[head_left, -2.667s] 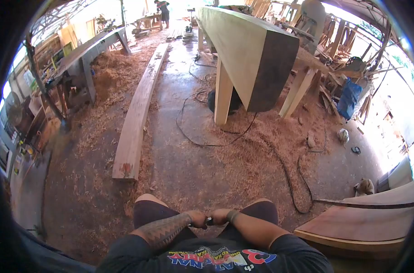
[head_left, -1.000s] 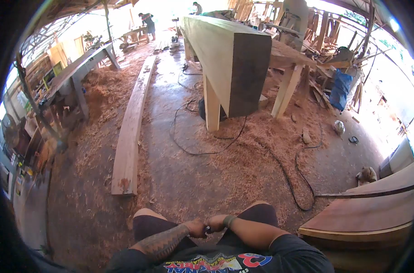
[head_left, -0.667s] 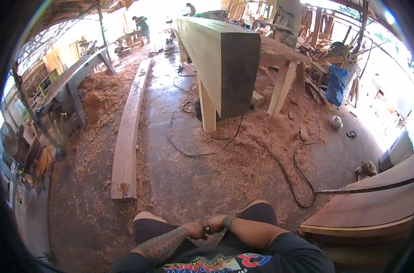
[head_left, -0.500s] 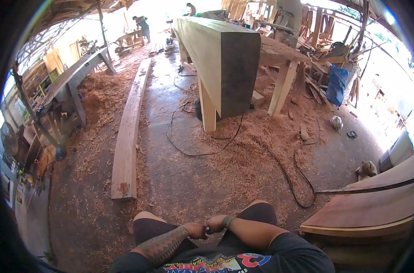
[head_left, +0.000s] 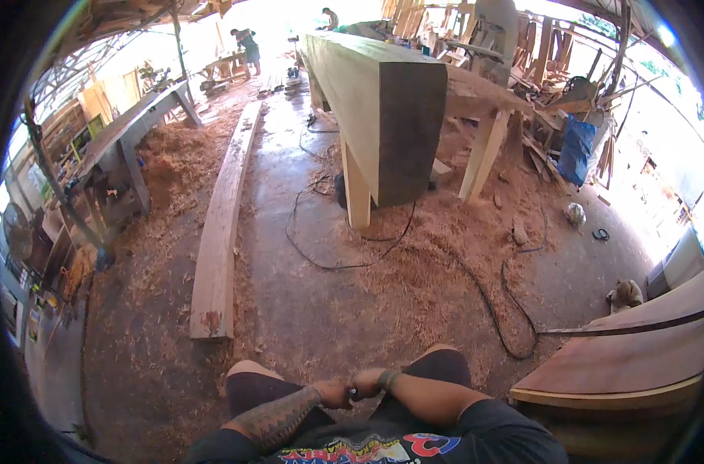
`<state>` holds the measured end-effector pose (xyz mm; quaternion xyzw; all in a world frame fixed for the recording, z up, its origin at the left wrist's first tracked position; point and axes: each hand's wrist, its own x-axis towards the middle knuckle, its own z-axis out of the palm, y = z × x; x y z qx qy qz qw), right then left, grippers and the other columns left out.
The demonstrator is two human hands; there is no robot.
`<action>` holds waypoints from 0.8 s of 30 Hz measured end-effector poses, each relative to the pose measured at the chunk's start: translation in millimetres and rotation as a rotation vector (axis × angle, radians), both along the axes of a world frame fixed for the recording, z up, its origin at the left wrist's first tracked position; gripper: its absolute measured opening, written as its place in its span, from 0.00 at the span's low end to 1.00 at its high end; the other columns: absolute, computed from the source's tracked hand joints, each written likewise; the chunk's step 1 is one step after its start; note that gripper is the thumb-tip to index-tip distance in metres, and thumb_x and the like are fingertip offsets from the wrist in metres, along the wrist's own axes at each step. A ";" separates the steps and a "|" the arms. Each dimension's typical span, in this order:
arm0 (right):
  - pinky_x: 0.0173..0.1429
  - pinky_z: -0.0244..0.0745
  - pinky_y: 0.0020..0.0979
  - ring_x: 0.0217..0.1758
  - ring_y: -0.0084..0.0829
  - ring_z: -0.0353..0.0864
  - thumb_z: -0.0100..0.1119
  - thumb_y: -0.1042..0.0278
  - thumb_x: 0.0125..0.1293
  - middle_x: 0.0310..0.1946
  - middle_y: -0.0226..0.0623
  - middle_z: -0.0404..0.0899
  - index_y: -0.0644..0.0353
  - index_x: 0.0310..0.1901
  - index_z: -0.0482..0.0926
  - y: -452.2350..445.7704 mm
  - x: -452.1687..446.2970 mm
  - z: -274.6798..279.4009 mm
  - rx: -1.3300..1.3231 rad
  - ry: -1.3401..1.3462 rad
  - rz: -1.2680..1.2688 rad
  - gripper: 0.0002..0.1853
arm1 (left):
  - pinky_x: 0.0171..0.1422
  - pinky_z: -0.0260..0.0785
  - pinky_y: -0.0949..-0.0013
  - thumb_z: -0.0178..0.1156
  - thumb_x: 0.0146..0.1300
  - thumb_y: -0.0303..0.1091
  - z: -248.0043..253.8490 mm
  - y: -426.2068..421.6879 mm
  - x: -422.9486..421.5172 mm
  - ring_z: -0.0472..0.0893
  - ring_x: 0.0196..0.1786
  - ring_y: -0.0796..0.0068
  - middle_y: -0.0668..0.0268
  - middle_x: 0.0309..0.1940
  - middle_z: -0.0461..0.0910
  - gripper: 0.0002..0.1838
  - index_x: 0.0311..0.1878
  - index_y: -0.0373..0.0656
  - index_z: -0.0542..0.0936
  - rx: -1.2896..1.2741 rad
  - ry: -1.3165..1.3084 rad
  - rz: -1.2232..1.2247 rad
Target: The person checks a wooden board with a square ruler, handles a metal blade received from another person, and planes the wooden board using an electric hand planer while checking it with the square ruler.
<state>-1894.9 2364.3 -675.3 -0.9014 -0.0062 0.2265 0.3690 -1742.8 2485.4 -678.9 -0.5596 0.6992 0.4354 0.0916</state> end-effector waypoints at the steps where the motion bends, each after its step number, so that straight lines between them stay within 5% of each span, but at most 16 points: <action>1: 0.53 0.78 0.48 0.47 0.50 0.87 0.62 0.56 0.67 0.46 0.49 0.88 0.49 0.56 0.85 -1.1 2.3 -16.9 -0.030 0.035 0.031 0.18 | 0.66 0.74 0.50 0.65 0.65 0.57 4.1 -2.1 -1.2 0.82 0.61 0.47 0.47 0.56 0.85 0.29 0.60 0.45 0.85 -0.001 -0.015 -0.041; 3: 0.52 0.78 0.48 0.47 0.51 0.87 0.62 0.55 0.67 0.45 0.50 0.88 0.51 0.54 0.86 -2.5 10.7 -45.2 -0.090 0.102 0.089 0.18 | 0.66 0.74 0.49 0.65 0.66 0.57 19.2 -5.0 -5.0 0.82 0.60 0.46 0.47 0.54 0.85 0.28 0.58 0.44 0.85 0.001 -0.037 -0.078; 5: 0.52 0.78 0.48 0.46 0.52 0.86 0.62 0.54 0.67 0.44 0.51 0.87 0.53 0.51 0.87 -2.8 4.2 -3.0 -0.058 0.097 0.040 0.17 | 0.66 0.74 0.49 0.64 0.66 0.58 41.7 -6.5 -8.7 0.82 0.59 0.44 0.46 0.53 0.85 0.28 0.57 0.44 0.85 0.009 -0.052 -0.068; 8: 0.51 0.78 0.48 0.45 0.53 0.86 0.61 0.52 0.67 0.41 0.53 0.87 0.56 0.46 0.88 -4.2 4.0 10.8 -0.024 0.116 0.011 0.17 | 0.65 0.73 0.48 0.64 0.68 0.57 -15.4 -3.7 2.7 0.83 0.58 0.44 0.47 0.52 0.86 0.28 0.56 0.42 0.85 -0.057 0.060 -0.112; 10: 0.51 0.78 0.47 0.43 0.52 0.86 0.62 0.52 0.67 0.41 0.52 0.87 0.58 0.45 0.88 -5.9 6.0 -0.7 -0.032 0.136 0.012 0.18 | 0.64 0.74 0.49 0.64 0.68 0.56 64.0 -3.2 -10.9 0.84 0.56 0.47 0.48 0.49 0.87 0.28 0.58 0.41 0.83 0.036 0.045 0.050; 12: 0.50 0.78 0.45 0.42 0.49 0.86 0.63 0.53 0.66 0.41 0.50 0.88 0.58 0.45 0.88 -6.9 7.8 -4.0 -0.066 0.154 0.020 0.17 | 0.63 0.74 0.50 0.64 0.69 0.55 78.3 -3.9 -12.9 0.85 0.54 0.50 0.49 0.48 0.87 0.28 0.60 0.41 0.82 0.063 0.078 0.053; 16: 0.46 0.79 0.45 0.38 0.48 0.85 0.63 0.51 0.65 0.37 0.48 0.88 0.60 0.43 0.88 -4.9 8.5 -14.8 -0.081 0.085 -0.013 0.19 | 0.60 0.74 0.53 0.65 0.69 0.52 -74.6 5.1 24.1 0.85 0.53 0.56 0.49 0.48 0.86 0.27 0.63 0.42 0.79 0.051 0.164 -0.124; 20: 0.43 0.79 0.46 0.36 0.46 0.86 0.65 0.51 0.64 0.35 0.47 0.88 0.59 0.42 0.89 -4.5 19.9 -48.3 -0.110 0.000 -0.055 0.18 | 0.54 0.76 0.53 0.66 0.69 0.50 -21.9 6.4 15.1 0.85 0.49 0.57 0.50 0.46 0.86 0.26 0.62 0.43 0.80 0.180 0.138 0.144; 24: 0.50 0.79 0.49 0.45 0.53 0.87 0.64 0.53 0.64 0.42 0.51 0.89 0.59 0.46 0.89 -5.5 7.5 34.7 -0.079 0.191 -0.068 0.18 | 0.59 0.71 0.55 0.61 0.71 0.35 -45.2 9.2 19.1 0.80 0.55 0.67 0.60 0.52 0.84 0.17 0.60 0.43 0.80 0.186 0.103 0.007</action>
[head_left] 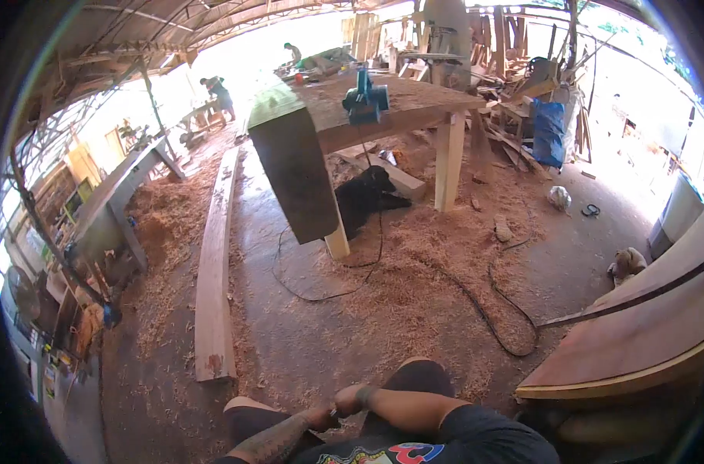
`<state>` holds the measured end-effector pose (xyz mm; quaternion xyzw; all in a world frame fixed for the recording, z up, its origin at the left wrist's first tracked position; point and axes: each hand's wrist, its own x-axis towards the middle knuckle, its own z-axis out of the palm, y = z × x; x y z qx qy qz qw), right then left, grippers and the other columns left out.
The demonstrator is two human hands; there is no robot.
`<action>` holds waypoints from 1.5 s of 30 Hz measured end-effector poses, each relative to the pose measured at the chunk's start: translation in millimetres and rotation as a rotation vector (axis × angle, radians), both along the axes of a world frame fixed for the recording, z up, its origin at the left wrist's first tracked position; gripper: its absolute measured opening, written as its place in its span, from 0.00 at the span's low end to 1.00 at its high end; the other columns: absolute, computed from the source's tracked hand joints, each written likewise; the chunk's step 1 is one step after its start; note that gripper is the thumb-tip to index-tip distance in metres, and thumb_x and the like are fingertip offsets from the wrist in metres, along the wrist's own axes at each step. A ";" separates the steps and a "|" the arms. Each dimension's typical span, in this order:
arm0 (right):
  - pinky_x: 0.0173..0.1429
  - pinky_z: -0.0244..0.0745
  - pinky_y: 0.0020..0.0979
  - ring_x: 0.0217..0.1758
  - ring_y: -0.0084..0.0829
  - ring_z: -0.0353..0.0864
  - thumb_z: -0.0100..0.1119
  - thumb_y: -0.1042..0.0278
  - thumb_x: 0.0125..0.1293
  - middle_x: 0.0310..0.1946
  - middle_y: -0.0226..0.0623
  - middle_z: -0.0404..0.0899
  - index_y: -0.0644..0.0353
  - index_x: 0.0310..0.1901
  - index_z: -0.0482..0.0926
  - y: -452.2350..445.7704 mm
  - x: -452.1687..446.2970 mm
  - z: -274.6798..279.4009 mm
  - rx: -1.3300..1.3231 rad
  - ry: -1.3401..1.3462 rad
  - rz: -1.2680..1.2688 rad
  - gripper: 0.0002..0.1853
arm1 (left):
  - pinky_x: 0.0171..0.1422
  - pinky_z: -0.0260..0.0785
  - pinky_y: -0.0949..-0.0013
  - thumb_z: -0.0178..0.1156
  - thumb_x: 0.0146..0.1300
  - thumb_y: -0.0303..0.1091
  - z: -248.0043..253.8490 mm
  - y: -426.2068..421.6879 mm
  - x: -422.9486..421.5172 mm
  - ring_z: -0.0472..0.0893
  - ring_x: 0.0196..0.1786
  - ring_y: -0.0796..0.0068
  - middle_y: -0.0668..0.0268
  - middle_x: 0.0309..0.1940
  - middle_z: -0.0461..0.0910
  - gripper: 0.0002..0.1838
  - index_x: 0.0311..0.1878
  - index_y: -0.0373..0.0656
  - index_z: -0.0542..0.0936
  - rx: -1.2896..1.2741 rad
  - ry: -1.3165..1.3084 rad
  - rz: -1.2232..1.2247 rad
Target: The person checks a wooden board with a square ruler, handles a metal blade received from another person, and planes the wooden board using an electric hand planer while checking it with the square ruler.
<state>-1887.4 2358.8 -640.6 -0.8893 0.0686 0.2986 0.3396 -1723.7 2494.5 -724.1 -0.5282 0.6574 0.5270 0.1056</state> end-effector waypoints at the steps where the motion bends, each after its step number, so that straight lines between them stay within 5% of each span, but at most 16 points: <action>1: 0.50 0.79 0.49 0.45 0.53 0.87 0.64 0.53 0.64 0.43 0.51 0.89 0.59 0.45 0.89 -0.5 -0.1 0.8 -0.017 -0.034 0.019 0.18 | 0.59 0.71 0.56 0.61 0.72 0.35 -41.5 3.9 13.9 0.79 0.54 0.68 0.61 0.51 0.84 0.16 0.60 0.43 0.80 0.039 0.046 0.025; 6: 0.53 0.80 0.49 0.47 0.52 0.88 0.64 0.54 0.64 0.42 0.53 0.88 0.61 0.45 0.89 1.6 6.6 -22.6 -0.060 -0.091 0.052 0.19 | 0.63 0.71 0.57 0.56 0.77 0.39 -72.4 10.9 28.3 0.79 0.57 0.65 0.57 0.51 0.83 0.14 0.59 0.44 0.78 -0.258 0.035 -0.314; 8: 0.54 0.80 0.49 0.47 0.52 0.88 0.64 0.54 0.63 0.42 0.52 0.88 0.61 0.44 0.89 -0.6 6.6 -19.5 -0.081 -0.162 0.120 0.18 | 0.68 0.71 0.54 0.49 0.81 0.47 -83.1 9.8 30.9 0.81 0.63 0.58 0.52 0.54 0.83 0.18 0.62 0.48 0.76 -0.059 -0.161 -0.340; 12: 0.53 0.80 0.49 0.46 0.52 0.88 0.65 0.55 0.62 0.41 0.51 0.88 0.61 0.43 0.89 4.8 3.6 -7.2 -0.092 -0.143 0.055 0.18 | 0.66 0.73 0.54 0.53 0.78 0.53 -103.8 27.4 40.6 0.81 0.62 0.55 0.49 0.55 0.83 0.23 0.64 0.47 0.77 -0.117 0.016 -0.036; 17: 0.50 0.81 0.49 0.45 0.51 0.88 0.67 0.56 0.60 0.40 0.50 0.88 0.58 0.42 0.90 6.6 7.5 -20.1 -0.086 -0.212 0.129 0.16 | 0.62 0.74 0.52 0.55 0.76 0.56 -50.3 22.3 22.6 0.84 0.57 0.51 0.48 0.51 0.85 0.27 0.65 0.46 0.78 -0.159 -0.056 0.005; 20: 0.50 0.81 0.48 0.45 0.51 0.88 0.67 0.57 0.59 0.40 0.50 0.88 0.58 0.42 0.90 4.9 5.4 -11.7 -0.088 -0.193 0.129 0.15 | 0.61 0.74 0.51 0.57 0.75 0.56 -59.8 25.2 20.7 0.85 0.55 0.49 0.47 0.50 0.86 0.28 0.66 0.45 0.78 -0.414 0.060 -0.030; 23: 0.50 0.81 0.48 0.45 0.51 0.88 0.67 0.57 0.59 0.40 0.50 0.88 0.57 0.42 0.90 8.3 8.1 -20.4 -0.083 -0.134 0.046 0.15 | 0.62 0.74 0.52 0.58 0.75 0.55 -54.3 17.3 24.6 0.83 0.60 0.52 0.48 0.57 0.84 0.28 0.66 0.43 0.78 0.018 0.033 0.147; 25: 0.50 0.81 0.48 0.46 0.50 0.88 0.65 0.56 0.60 0.41 0.50 0.89 0.56 0.42 0.90 12.2 9.4 -24.3 -0.103 -0.144 0.046 0.15 | 0.63 0.73 0.52 0.59 0.75 0.56 -41.0 16.9 14.8 0.82 0.61 0.53 0.48 0.59 0.83 0.28 0.65 0.43 0.79 -0.180 0.002 0.132; 32: 0.55 0.80 0.46 0.48 0.49 0.88 0.63 0.51 0.65 0.46 0.45 0.89 0.50 0.50 0.89 -2.8 8.8 -57.6 -0.130 -0.140 0.264 0.18 | 0.60 0.74 0.52 0.63 0.72 0.54 0.5 0.6 -21.7 0.83 0.56 0.53 0.50 0.53 0.85 0.27 0.65 0.46 0.80 -0.077 -0.169 0.135; 34: 0.54 0.80 0.45 0.48 0.49 0.88 0.64 0.49 0.66 0.45 0.45 0.88 0.50 0.50 0.88 0.3 1.2 -18.0 -0.109 0.024 0.118 0.18 | 0.59 0.74 0.51 0.64 0.71 0.54 14.8 -3.5 -28.3 0.84 0.55 0.54 0.51 0.52 0.85 0.27 0.65 0.47 0.80 -0.044 -0.203 0.129; 41: 0.48 0.78 0.45 0.40 0.43 0.86 0.65 0.51 0.65 0.38 0.45 0.88 0.50 0.44 0.89 -5.9 -6.4 -26.5 -0.069 0.018 0.105 0.14 | 0.55 0.75 0.51 0.67 0.68 0.52 24.2 -7.3 -34.9 0.85 0.51 0.54 0.53 0.46 0.87 0.26 0.64 0.50 0.82 0.028 -0.275 0.074; 45: 0.46 0.77 0.45 0.38 0.43 0.85 0.66 0.54 0.64 0.35 0.46 0.87 0.51 0.41 0.90 -6.3 -14.5 -29.8 -0.024 -0.017 0.068 0.12 | 0.46 0.75 0.51 0.68 0.66 0.51 55.8 -10.3 -40.3 0.86 0.41 0.58 0.55 0.37 0.88 0.22 0.55 0.46 0.86 -0.051 -0.226 0.045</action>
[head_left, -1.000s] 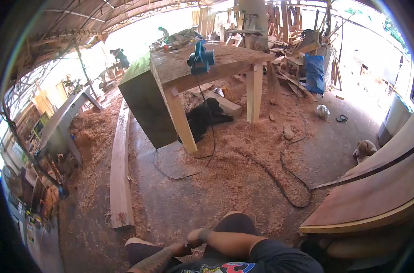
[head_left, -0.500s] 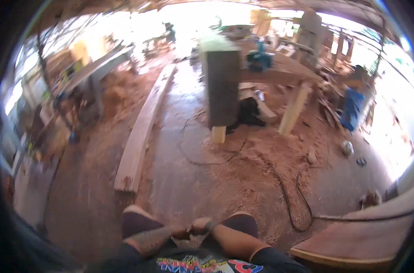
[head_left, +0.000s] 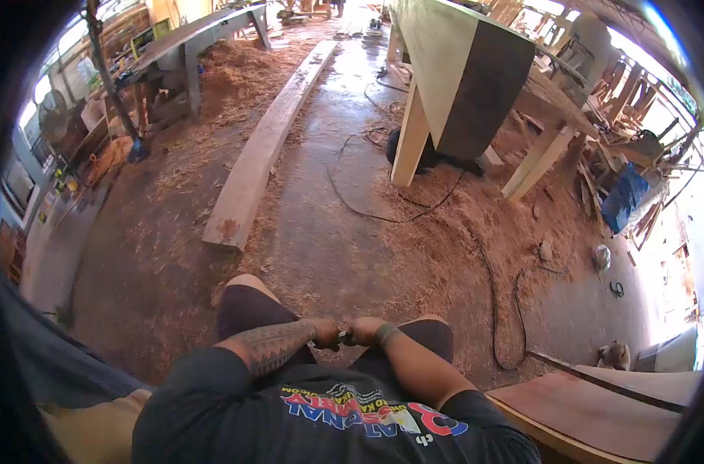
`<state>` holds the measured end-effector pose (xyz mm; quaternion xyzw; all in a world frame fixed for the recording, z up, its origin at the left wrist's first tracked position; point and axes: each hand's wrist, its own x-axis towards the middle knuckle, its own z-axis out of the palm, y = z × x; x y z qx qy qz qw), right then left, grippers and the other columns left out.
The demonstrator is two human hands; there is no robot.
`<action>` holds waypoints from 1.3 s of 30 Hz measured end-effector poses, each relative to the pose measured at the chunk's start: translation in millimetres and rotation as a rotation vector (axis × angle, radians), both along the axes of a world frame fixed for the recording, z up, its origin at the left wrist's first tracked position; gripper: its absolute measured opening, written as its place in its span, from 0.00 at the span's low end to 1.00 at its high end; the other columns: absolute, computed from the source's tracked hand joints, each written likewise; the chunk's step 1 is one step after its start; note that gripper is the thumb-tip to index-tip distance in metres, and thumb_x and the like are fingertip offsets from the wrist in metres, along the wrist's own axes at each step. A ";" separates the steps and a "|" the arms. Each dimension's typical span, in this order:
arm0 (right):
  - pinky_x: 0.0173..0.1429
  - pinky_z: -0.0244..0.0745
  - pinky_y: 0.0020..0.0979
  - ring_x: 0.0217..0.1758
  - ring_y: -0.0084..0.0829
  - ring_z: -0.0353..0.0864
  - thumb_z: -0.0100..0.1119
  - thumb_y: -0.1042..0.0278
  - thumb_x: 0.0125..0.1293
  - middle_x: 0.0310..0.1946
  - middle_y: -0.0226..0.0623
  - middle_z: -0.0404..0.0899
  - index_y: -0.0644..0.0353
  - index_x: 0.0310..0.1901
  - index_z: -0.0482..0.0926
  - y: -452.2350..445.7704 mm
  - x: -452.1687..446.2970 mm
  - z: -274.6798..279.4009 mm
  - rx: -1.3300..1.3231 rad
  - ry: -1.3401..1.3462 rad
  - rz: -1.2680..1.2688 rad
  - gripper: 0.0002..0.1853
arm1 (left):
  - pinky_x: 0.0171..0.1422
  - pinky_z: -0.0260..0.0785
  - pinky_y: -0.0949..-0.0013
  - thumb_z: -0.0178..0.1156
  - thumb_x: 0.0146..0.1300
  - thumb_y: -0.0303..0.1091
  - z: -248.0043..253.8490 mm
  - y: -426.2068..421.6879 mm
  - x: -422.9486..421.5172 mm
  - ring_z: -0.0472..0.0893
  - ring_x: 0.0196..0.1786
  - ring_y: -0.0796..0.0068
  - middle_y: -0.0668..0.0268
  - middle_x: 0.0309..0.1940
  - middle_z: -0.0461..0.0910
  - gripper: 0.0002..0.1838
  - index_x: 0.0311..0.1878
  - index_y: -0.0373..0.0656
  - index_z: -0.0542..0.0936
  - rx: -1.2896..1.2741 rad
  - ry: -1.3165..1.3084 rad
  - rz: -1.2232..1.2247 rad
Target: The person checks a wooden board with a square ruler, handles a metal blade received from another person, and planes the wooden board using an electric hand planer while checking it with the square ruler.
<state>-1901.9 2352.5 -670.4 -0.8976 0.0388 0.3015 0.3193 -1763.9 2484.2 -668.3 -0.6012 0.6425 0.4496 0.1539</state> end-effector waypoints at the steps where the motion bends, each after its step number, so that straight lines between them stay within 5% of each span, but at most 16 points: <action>1: 0.46 0.77 0.45 0.38 0.43 0.85 0.66 0.55 0.63 0.34 0.46 0.87 0.51 0.42 0.90 1.2 -1.4 6.4 0.004 0.009 -0.034 0.12 | 0.44 0.75 0.52 0.68 0.66 0.50 -15.9 1.1 1.6 0.86 0.39 0.60 0.56 0.35 0.88 0.21 0.52 0.44 0.87 -0.046 -0.006 -0.027; 5: 0.46 0.77 0.45 0.37 0.42 0.85 0.67 0.58 0.62 0.34 0.45 0.87 0.51 0.42 0.90 0.3 -1.3 10.8 0.008 0.042 -0.094 0.11 | 0.39 0.75 0.54 0.68 0.64 0.50 10.8 -4.4 1.8 0.85 0.31 0.64 0.59 0.28 0.86 0.20 0.39 0.39 0.87 0.058 0.047 0.102; 8: 0.47 0.77 0.44 0.38 0.42 0.85 0.67 0.57 0.62 0.34 0.45 0.87 0.50 0.43 0.90 -1.3 0.0 6.5 0.007 0.048 -0.062 0.12 | 0.47 0.76 0.51 0.63 0.66 0.52 -2.9 -3.7 3.5 0.87 0.41 0.55 0.54 0.37 0.89 0.21 0.47 0.44 0.89 0.089 0.001 0.115; 11: 0.48 0.78 0.44 0.39 0.43 0.86 0.68 0.55 0.62 0.35 0.46 0.88 0.51 0.43 0.90 -2.6 -1.6 -0.9 0.034 0.004 -0.067 0.13 | 0.45 0.76 0.51 0.63 0.66 0.52 9.4 -4.1 2.3 0.87 0.38 0.56 0.54 0.34 0.88 0.21 0.45 0.43 0.89 0.094 0.003 0.116; 15: 0.49 0.78 0.44 0.40 0.45 0.87 0.69 0.51 0.63 0.37 0.47 0.88 0.52 0.43 0.90 2.7 -3.3 38.4 0.045 -0.028 -0.129 0.15 | 0.45 0.76 0.51 0.63 0.66 0.52 -41.5 -4.2 8.8 0.87 0.38 0.57 0.55 0.34 0.88 0.20 0.45 0.44 0.89 0.015 0.019 0.078; 17: 0.50 0.78 0.45 0.41 0.46 0.87 0.69 0.50 0.63 0.37 0.47 0.88 0.53 0.43 0.90 2.5 -1.4 12.2 0.015 0.030 -0.114 0.16 | 0.44 0.76 0.52 0.63 0.66 0.51 -49.9 -0.8 9.3 0.88 0.38 0.58 0.56 0.33 0.88 0.20 0.45 0.44 0.89 -0.048 0.007 0.023; 20: 0.50 0.79 0.46 0.42 0.47 0.87 0.69 0.49 0.63 0.38 0.48 0.88 0.54 0.43 0.90 1.5 0.6 1.1 0.007 0.056 -0.104 0.17 | 0.45 0.76 0.52 0.62 0.66 0.50 -4.1 -1.4 3.7 0.88 0.38 0.58 0.56 0.33 0.88 0.19 0.45 0.44 0.89 0.042 0.001 0.122; 23: 0.50 0.79 0.46 0.42 0.47 0.87 0.69 0.49 0.63 0.38 0.48 0.88 0.54 0.43 0.89 2.3 -0.6 2.9 0.005 0.034 -0.121 0.17 | 0.45 0.76 0.53 0.63 0.65 0.49 -42.1 1.5 7.2 0.88 0.38 0.58 0.57 0.33 0.88 0.18 0.45 0.45 0.89 -0.032 0.006 0.103; 39: 0.52 0.78 0.43 0.46 0.43 0.87 0.66 0.51 0.67 0.43 0.44 0.88 0.51 0.51 0.86 -3.0 5.5 -45.2 0.022 0.143 -0.054 0.17 | 0.59 0.77 0.52 0.63 0.65 0.53 0.3 -4.1 3.0 0.87 0.52 0.55 0.57 0.47 0.89 0.23 0.57 0.51 0.87 -0.015 -0.068 -0.046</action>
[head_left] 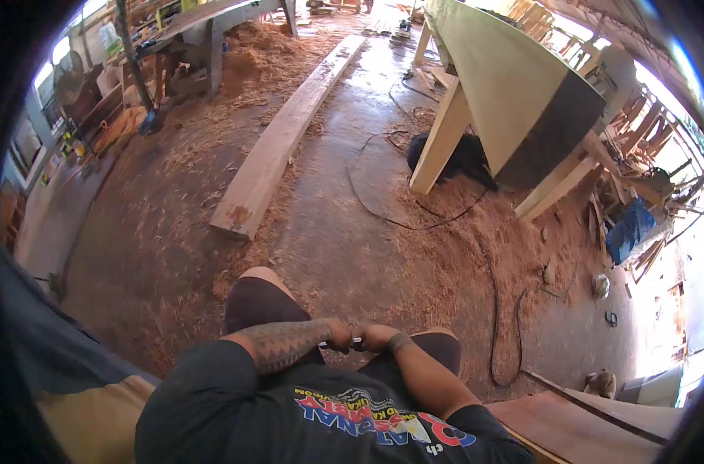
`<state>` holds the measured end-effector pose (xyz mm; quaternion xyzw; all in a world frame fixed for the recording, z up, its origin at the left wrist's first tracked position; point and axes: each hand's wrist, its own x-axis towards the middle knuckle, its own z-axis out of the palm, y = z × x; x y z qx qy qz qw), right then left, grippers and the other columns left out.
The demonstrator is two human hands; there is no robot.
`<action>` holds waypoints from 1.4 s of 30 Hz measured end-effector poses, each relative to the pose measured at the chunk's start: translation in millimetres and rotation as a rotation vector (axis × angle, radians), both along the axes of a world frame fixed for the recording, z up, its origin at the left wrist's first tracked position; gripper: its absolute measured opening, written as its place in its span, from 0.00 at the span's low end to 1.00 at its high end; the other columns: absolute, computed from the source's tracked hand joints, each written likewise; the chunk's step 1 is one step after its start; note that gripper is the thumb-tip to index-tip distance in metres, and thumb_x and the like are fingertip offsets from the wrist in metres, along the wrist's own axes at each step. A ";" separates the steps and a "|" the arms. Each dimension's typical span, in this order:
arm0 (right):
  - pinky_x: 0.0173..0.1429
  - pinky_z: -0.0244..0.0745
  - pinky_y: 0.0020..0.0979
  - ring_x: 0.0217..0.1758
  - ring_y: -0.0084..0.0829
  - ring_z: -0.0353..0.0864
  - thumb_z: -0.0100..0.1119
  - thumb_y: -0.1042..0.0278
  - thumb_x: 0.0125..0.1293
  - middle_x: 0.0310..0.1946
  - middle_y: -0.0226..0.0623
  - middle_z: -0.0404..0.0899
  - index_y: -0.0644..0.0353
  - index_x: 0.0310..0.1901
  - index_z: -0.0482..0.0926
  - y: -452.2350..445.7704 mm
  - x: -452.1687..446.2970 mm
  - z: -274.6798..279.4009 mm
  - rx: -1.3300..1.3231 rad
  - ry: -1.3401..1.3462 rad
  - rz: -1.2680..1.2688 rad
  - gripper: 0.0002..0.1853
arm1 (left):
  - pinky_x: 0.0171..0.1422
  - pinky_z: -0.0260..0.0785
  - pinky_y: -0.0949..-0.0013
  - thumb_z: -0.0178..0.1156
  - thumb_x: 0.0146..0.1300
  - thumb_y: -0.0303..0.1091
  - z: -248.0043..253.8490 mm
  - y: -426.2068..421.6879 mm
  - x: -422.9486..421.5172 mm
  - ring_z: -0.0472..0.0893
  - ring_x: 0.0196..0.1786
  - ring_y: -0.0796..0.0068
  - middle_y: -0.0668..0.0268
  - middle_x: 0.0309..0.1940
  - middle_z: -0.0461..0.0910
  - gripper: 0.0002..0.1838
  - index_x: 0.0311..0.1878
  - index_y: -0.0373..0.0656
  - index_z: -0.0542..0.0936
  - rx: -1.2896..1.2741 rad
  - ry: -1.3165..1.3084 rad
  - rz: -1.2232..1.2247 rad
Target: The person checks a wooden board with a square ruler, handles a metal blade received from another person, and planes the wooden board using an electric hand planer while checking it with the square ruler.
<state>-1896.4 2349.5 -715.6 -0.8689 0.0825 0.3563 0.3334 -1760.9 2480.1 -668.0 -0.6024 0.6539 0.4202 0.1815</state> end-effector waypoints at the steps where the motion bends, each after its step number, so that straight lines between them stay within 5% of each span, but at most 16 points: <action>1: 0.53 0.78 0.43 0.47 0.42 0.87 0.66 0.52 0.67 0.43 0.44 0.88 0.51 0.51 0.86 -1.1 -1.7 -8.3 0.013 0.009 -0.008 0.17 | 0.59 0.76 0.53 0.64 0.65 0.53 -5.6 1.3 -0.4 0.87 0.53 0.56 0.58 0.48 0.89 0.23 0.57 0.51 0.87 -0.016 0.003 0.007; 15: 0.56 0.78 0.44 0.49 0.42 0.87 0.65 0.53 0.68 0.44 0.43 0.89 0.47 0.54 0.87 2.4 3.6 28.4 0.036 0.066 -0.066 0.16 | 0.61 0.76 0.52 0.65 0.63 0.52 5.9 -5.5 1.4 0.87 0.54 0.57 0.57 0.50 0.88 0.24 0.57 0.49 0.87 0.023 0.023 -0.038; 21: 0.56 0.78 0.45 0.49 0.43 0.87 0.64 0.51 0.68 0.45 0.45 0.88 0.43 0.56 0.87 4.2 0.3 32.8 0.085 -0.145 -0.007 0.17 | 0.62 0.76 0.52 0.64 0.65 0.53 30.8 -4.3 5.2 0.86 0.56 0.55 0.56 0.52 0.88 0.25 0.59 0.48 0.86 0.046 0.047 0.045; 42: 0.52 0.79 0.45 0.45 0.47 0.87 0.65 0.54 0.65 0.43 0.44 0.88 0.45 0.53 0.87 5.0 6.1 47.0 0.016 -0.070 0.015 0.16 | 0.64 0.75 0.51 0.62 0.66 0.60 -48.3 -3.1 7.8 0.85 0.57 0.50 0.52 0.51 0.88 0.28 0.56 0.47 0.87 -0.007 0.007 -0.111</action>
